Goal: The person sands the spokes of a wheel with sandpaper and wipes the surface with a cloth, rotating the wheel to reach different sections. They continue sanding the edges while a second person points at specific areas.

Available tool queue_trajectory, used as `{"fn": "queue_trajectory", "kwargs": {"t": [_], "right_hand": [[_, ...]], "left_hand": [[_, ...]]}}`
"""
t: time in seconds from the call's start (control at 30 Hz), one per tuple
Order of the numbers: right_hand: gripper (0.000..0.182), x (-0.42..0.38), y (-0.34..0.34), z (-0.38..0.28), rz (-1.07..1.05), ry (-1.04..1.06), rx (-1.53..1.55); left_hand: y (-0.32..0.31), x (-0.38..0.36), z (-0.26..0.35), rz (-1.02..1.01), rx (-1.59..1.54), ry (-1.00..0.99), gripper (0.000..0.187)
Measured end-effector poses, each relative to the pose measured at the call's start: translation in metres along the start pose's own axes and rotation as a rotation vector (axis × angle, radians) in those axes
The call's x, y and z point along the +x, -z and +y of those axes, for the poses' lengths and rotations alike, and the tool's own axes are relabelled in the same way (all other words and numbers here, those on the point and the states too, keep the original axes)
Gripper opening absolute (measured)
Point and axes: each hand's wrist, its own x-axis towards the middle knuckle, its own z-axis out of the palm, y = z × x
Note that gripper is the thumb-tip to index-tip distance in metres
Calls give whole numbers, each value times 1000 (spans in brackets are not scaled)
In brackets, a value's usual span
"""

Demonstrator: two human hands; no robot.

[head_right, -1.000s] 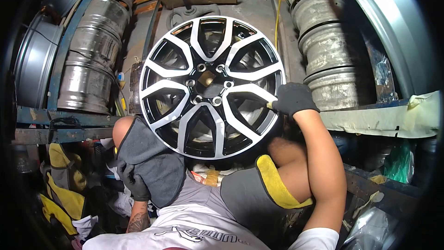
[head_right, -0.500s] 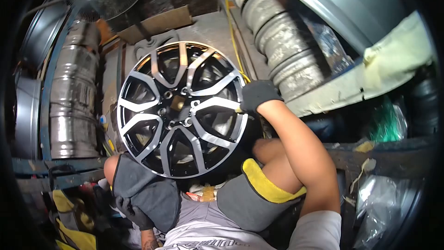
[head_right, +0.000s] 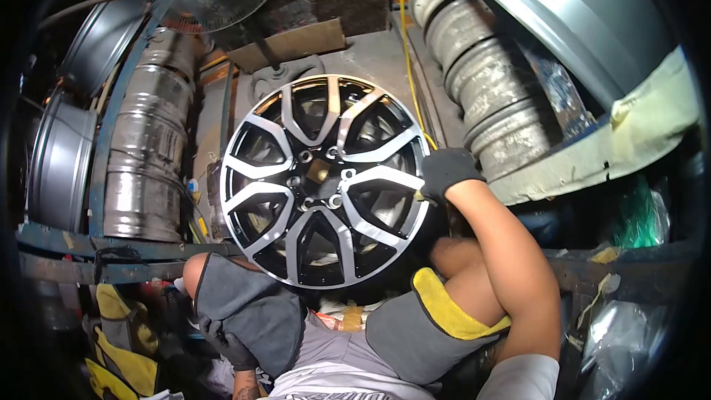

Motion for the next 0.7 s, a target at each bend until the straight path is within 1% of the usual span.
{"fn": "queue_trajectory", "kwargs": {"t": [0.07, 0.13, 0.17, 0.27, 0.3, 0.4, 0.47, 0.6, 0.63, 0.7], "right_hand": [[41, 8, -8, 6, -27, -17, -1], [42, 6, -9, 8, 3, 13, 53], [50, 7, -6, 8, -45, -28, 56], [60, 6, -5, 8, -26, -41, 71], [69, 7, -6, 9, -21, -35, 80], [70, 6, 2, 6, -97, -25, 82], [69, 9, -2, 7, -74, -23, 56], [63, 10, 2, 6, -91, -6, 39], [58, 6, 7, 5, -110, -4, 59], [58, 9, 8, 5, -124, 3, 54]], "left_hand": [[1, 1, 0, 17, 18, 31, 32], [-2, 3, 4, 51, 3, 69, 37], [-3, 3, -1, 64, -13, 56, 44], [-1, 4, -7, 81, 2, 22, 40], [0, 3, -5, 82, 14, 40, 39], [2, 3, 1, 91, 32, 95, 36], [3, 2, -1, 106, 19, 120, 34], [5, -2, -12, 120, 38, 103, 34], [5, -3, -14, 119, 29, 110, 34], [3, -1, -14, 114, 28, 99, 35]]}}
